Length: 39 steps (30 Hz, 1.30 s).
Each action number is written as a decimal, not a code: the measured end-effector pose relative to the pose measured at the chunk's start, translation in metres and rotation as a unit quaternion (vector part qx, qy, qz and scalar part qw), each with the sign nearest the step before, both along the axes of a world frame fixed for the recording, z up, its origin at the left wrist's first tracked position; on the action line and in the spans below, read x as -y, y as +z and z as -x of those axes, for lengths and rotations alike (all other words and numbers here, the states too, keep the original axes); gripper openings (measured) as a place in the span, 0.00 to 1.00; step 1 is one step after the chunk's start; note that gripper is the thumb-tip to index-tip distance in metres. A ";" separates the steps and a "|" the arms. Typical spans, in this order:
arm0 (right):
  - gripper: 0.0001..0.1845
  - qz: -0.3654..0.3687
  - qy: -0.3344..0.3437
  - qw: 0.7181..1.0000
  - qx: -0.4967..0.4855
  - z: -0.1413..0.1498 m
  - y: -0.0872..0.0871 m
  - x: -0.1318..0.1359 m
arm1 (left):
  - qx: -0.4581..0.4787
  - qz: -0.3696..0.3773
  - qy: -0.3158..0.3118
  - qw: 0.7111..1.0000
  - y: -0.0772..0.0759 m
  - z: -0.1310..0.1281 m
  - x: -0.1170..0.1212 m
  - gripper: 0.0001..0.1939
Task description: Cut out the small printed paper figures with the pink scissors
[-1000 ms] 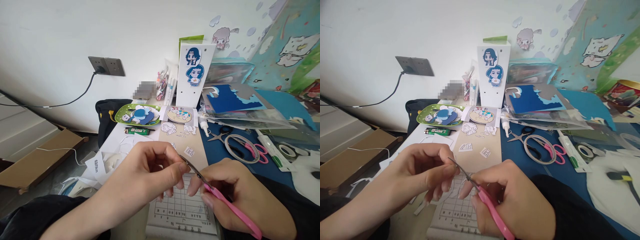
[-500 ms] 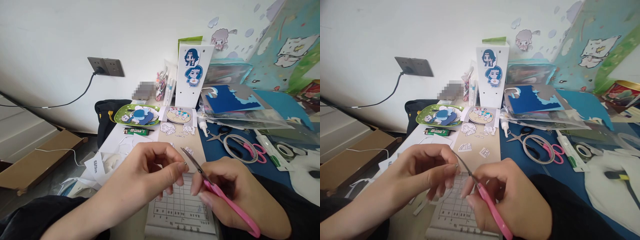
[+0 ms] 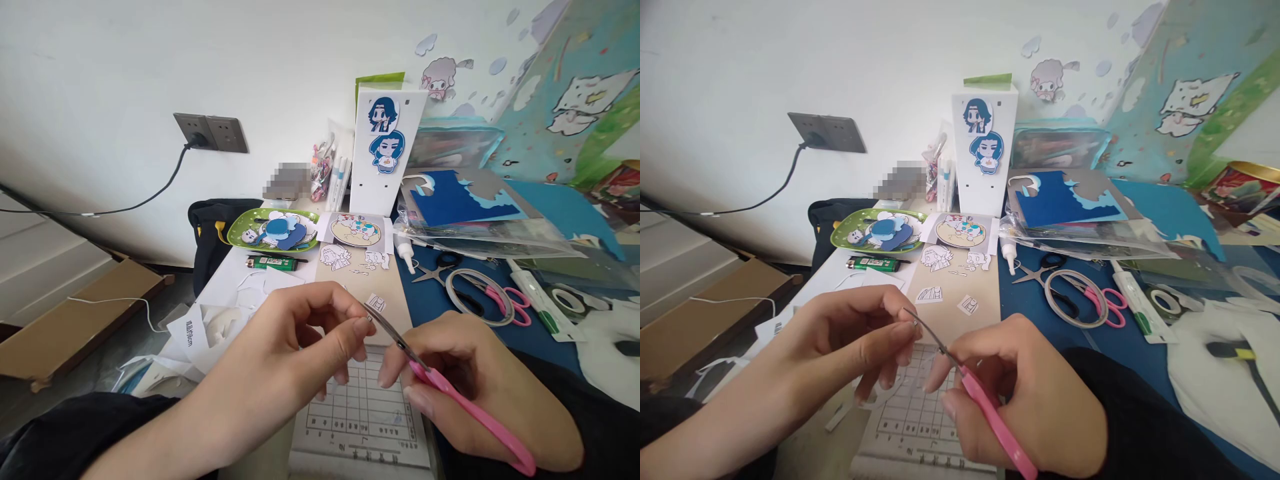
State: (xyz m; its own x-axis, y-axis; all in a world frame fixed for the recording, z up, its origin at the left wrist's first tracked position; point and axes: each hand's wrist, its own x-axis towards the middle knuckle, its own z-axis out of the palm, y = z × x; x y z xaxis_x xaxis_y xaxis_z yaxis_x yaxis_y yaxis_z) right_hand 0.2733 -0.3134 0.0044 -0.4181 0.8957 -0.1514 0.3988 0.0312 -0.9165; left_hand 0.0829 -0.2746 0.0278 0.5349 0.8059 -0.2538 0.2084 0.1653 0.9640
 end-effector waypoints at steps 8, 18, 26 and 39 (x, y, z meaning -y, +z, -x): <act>0.13 -0.049 0.033 0.997 0.049 -0.009 -0.001 0.000 | 0.008 0.050 -0.005 0.999 0.005 -0.003 0.000 0.10; 0.13 -0.072 0.055 0.993 0.070 -0.012 0.000 -0.003 | 0.020 0.081 -0.017 0.996 0.005 -0.003 -0.002 0.10; 0.12 -0.081 0.073 0.989 0.101 -0.014 -0.001 -0.003 | 0.023 0.075 -0.012 0.997 0.004 -0.002 0.000 0.09; 0.13 -0.074 0.070 0.990 0.093 -0.013 0.000 -0.002 | 0.017 0.080 -0.012 0.997 0.006 -0.002 0.000 0.09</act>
